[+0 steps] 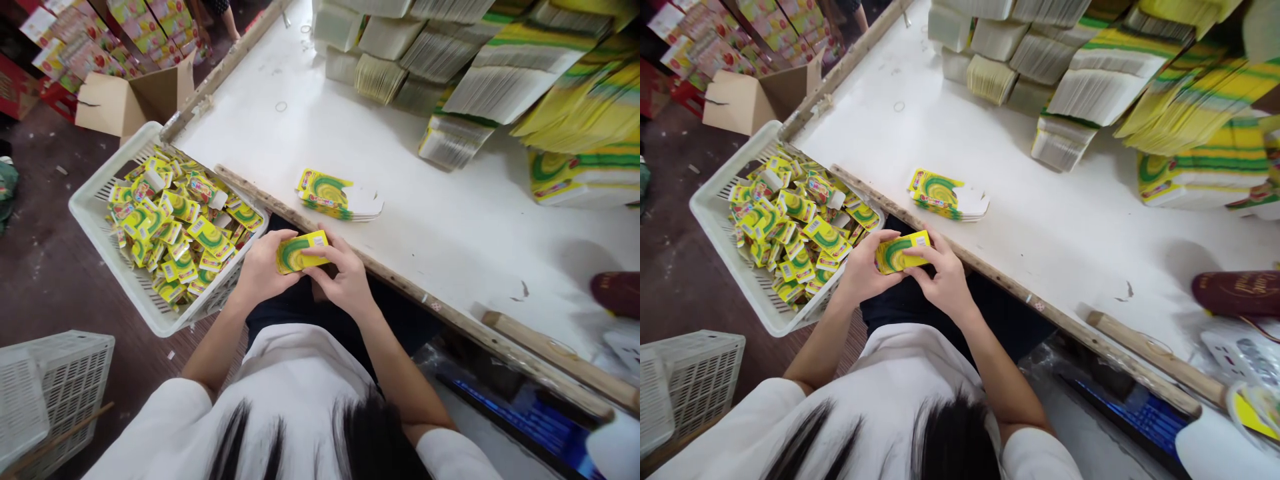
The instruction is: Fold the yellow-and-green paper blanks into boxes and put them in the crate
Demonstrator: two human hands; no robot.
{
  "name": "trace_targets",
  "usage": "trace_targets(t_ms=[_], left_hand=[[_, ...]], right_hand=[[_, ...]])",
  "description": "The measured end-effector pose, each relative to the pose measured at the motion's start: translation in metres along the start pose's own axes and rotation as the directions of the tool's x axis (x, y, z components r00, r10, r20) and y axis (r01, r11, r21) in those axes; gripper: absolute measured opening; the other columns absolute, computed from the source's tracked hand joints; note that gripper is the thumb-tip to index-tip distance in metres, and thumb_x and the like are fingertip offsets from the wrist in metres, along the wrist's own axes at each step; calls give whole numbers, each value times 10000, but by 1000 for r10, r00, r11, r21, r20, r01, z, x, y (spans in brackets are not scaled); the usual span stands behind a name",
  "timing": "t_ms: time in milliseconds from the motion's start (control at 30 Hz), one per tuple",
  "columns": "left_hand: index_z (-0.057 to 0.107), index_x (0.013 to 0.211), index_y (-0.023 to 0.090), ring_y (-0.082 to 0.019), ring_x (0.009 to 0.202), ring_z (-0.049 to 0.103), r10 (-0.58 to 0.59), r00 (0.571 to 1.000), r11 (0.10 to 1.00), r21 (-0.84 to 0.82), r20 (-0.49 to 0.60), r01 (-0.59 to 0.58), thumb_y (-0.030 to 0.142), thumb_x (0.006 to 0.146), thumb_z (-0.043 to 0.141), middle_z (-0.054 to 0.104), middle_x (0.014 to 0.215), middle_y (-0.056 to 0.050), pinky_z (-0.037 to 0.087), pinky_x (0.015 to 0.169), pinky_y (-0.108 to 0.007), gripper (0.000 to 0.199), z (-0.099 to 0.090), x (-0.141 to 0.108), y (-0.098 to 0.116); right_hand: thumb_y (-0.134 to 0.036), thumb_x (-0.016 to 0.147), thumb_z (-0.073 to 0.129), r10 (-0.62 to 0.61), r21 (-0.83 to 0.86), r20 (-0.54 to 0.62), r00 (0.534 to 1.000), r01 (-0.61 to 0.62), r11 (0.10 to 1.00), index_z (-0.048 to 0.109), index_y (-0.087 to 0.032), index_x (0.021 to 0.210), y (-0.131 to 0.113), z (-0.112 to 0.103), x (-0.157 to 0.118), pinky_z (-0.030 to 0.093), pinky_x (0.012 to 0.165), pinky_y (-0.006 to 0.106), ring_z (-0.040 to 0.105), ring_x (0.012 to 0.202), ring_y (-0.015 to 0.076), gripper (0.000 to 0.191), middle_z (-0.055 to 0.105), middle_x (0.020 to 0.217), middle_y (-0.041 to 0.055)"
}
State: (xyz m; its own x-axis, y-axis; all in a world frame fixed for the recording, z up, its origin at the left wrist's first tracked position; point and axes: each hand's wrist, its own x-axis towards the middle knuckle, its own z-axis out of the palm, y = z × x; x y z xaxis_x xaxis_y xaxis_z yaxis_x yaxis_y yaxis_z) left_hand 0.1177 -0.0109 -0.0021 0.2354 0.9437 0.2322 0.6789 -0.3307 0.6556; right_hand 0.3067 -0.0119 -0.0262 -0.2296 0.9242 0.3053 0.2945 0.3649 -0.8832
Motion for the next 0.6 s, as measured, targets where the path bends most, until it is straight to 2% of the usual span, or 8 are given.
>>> trace_targets(t_ms=[100,167,233,333,467,533,600], left_hand=[[569,1197,210,-237,1028,659,-104,984,994,20,-148,108,324,702,811,666,1123,-69,521,900,-363,562,-11,-1,-15],[570,1207,196,-242,1055,645,-171,943,978,70,-284,199,332,702,817,652,1143,-76,512,932,-377,579,-21,-2,-31],[572,1213,183,-251,1066,635,-215,901,953,121,-378,278,341,697,819,642,1154,-83,507,945,-394,594,-31,-3,-48],[578,1213,182,-271,1084,621,-241,848,915,180,-471,360,363,683,833,631,1160,-81,496,969,-419,615,-49,-8,-72],[565,1214,191,-297,1114,583,-201,772,883,229,-603,409,352,638,879,609,1188,-59,469,1016,-468,676,-90,-13,-110],[530,1214,160,-291,1115,560,-163,686,833,273,-710,481,355,614,898,591,1217,-67,453,1031,-493,731,-118,-11,-134],[481,1226,155,-306,1195,505,-203,607,735,290,-768,613,393,596,914,552,1297,-80,389,1091,-523,801,-145,-4,-157]], right_hand=[[-281,851,739,-103,-216,-33,994,94,972,670,-262,1236,-2,4,1,381,1172,561,258,1524,365,392,231,1671,95],[-260,860,726,-121,-396,-27,992,101,913,678,-273,1221,1,2,4,300,1207,610,165,1545,386,365,162,1693,53],[-208,885,681,-105,-510,-4,994,88,856,695,-265,1176,7,-1,6,263,1218,631,160,1548,377,297,210,1681,47],[-137,900,632,-71,-579,50,996,87,811,700,-240,1143,20,-2,7,246,1220,648,173,1549,350,272,293,1651,70],[-100,899,613,-48,-605,126,991,115,788,691,-235,1155,32,-2,6,233,1207,679,191,1545,343,300,326,1631,87],[-97,909,596,-52,-618,154,987,137,774,693,-228,1148,34,-1,7,234,1202,684,212,1538,345,289,353,1616,102],[-95,906,601,-58,-631,176,983,158,760,698,-214,1124,35,0,10,232,1198,690,234,1529,356,266,370,1607,119]])
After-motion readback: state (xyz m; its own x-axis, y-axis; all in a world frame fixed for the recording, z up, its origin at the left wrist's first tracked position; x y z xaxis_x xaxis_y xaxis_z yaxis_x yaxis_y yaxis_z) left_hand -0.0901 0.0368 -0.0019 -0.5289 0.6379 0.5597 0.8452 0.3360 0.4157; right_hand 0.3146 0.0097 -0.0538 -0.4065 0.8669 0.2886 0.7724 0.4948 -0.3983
